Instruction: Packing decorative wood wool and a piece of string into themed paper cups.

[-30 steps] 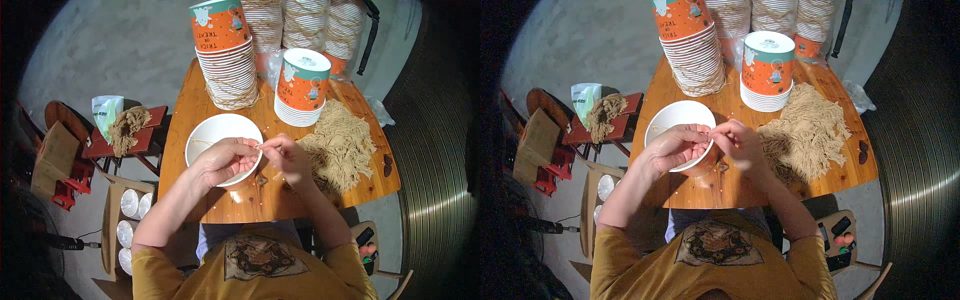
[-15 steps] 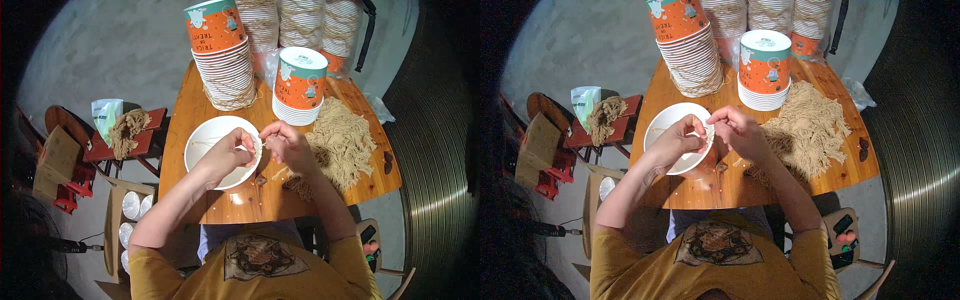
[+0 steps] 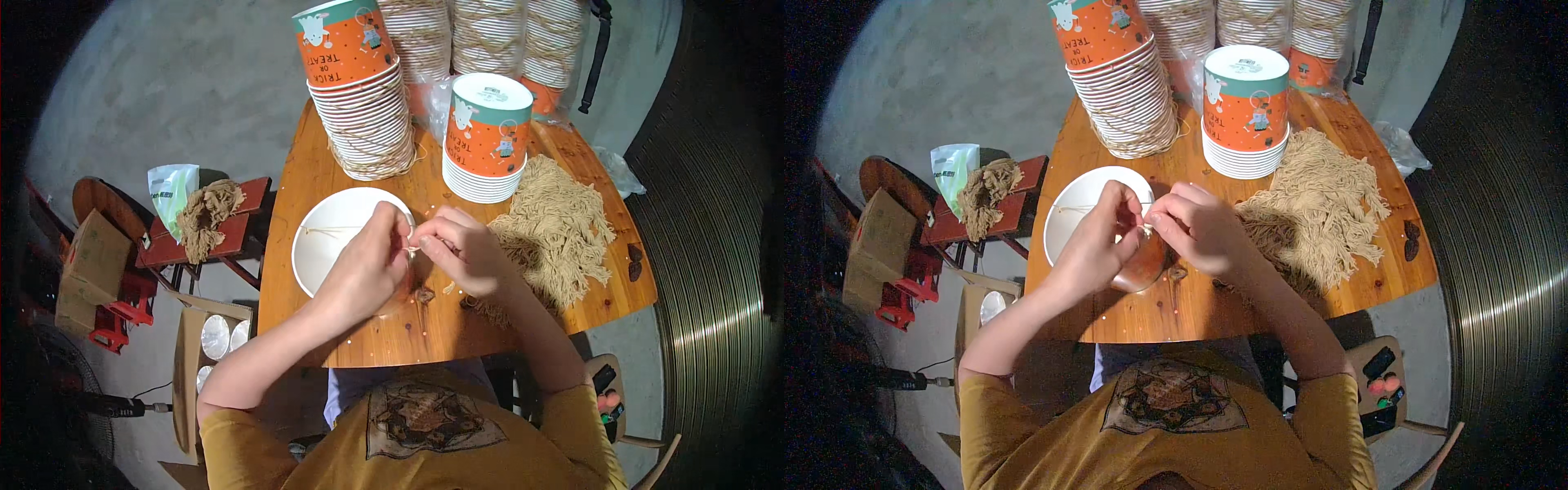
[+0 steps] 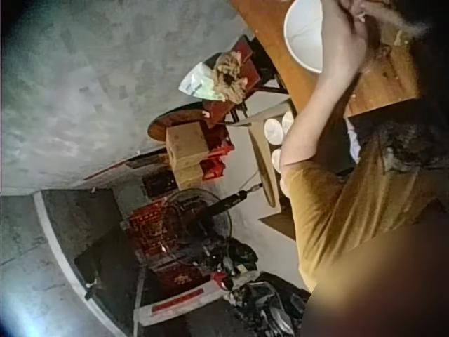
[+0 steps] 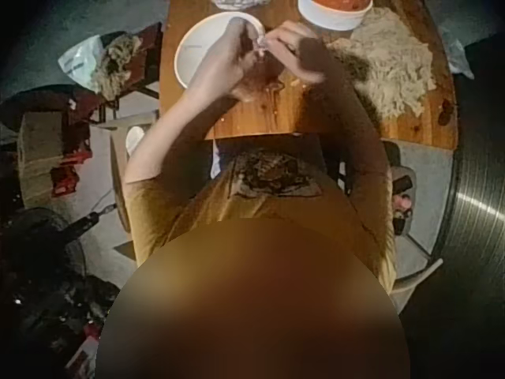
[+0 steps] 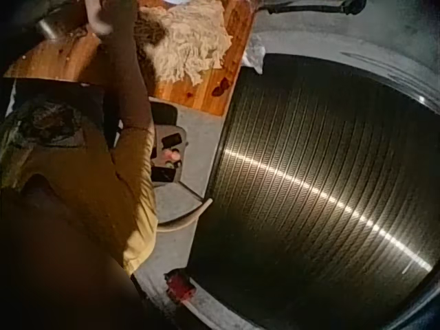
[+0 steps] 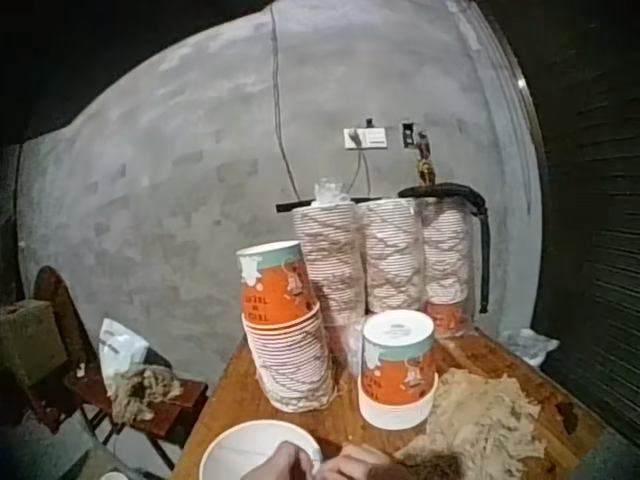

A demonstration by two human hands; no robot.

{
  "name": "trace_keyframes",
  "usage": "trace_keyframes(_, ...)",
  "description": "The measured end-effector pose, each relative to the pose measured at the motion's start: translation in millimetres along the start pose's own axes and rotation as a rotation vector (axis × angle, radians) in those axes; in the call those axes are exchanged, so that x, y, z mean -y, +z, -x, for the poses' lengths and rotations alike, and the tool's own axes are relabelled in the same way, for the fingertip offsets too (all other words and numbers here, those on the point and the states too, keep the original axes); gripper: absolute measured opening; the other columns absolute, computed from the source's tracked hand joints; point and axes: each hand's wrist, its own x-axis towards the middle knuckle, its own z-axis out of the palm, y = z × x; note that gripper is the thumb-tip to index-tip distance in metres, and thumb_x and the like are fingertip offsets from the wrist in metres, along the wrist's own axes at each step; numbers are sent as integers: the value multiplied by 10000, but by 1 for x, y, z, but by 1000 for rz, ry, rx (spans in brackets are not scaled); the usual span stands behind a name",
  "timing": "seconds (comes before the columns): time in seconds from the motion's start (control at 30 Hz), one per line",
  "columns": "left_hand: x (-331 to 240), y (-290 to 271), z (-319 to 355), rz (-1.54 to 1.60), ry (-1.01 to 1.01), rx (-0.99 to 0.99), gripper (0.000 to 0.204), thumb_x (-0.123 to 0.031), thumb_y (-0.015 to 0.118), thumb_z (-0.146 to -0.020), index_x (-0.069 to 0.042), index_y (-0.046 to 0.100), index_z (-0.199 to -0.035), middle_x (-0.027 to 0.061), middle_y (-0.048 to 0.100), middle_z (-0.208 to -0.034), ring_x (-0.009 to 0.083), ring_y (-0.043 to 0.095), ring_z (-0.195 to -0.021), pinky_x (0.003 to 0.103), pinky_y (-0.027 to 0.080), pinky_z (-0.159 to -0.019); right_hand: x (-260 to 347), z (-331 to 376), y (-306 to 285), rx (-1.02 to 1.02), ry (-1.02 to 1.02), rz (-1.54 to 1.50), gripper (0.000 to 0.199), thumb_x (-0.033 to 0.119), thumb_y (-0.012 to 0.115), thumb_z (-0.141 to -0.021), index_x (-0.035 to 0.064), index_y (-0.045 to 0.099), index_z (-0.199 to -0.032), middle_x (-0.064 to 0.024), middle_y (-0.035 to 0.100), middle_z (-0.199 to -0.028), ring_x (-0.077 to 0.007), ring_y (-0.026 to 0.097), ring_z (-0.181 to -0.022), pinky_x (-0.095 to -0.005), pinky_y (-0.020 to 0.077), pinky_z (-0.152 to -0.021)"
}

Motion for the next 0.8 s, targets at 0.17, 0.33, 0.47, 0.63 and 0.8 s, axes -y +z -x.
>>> trace_keyframes(0.17,-2,-4,-6,-178,193,56,275,29,555,-811,-38,381,-1013,71,495,-866,162,537,-781,292,451,-715,-4,3,1,24,84,-97,139,130,526,-894,5,582,-919,-145,564,-816,-308,580,-772,-361,456,-673)
trace_keyframes(0.33,-1,-7,-10,-196,213,46,278,53,541,-808,-35,385,-1021,102,493,-861,201,535,-777,307,452,-724,1,4,5,88,311,-285,155,147,556,-900,-5,577,-919,-118,611,-846,-200,612,-759,-303,462,-658)
trace_keyframes(0.47,-8,-6,-8,-354,351,71,266,65,539,-796,-15,378,-992,193,466,-927,359,525,-816,398,440,-720,1,4,10,47,449,-441,106,123,596,-879,18,579,-879,49,525,-684,-17,448,-592,-204,375,-526)
trace_keyframes(0.63,2,-12,-10,-287,368,126,346,95,549,-758,-19,398,-1048,112,461,-926,216,536,-818,323,460,-750,4,5,12,20,425,-398,113,109,633,-852,9,582,-844,62,503,-656,-8,424,-595,-194,359,-528)
trace_keyframes(0.8,12,-15,-8,-203,302,56,325,126,493,-740,-20,401,-1016,145,420,-947,276,500,-813,350,442,-724,9,3,11,26,447,-399,115,104,637,-846,5,579,-838,58,500,-659,-9,423,-595,-197,357,-525)
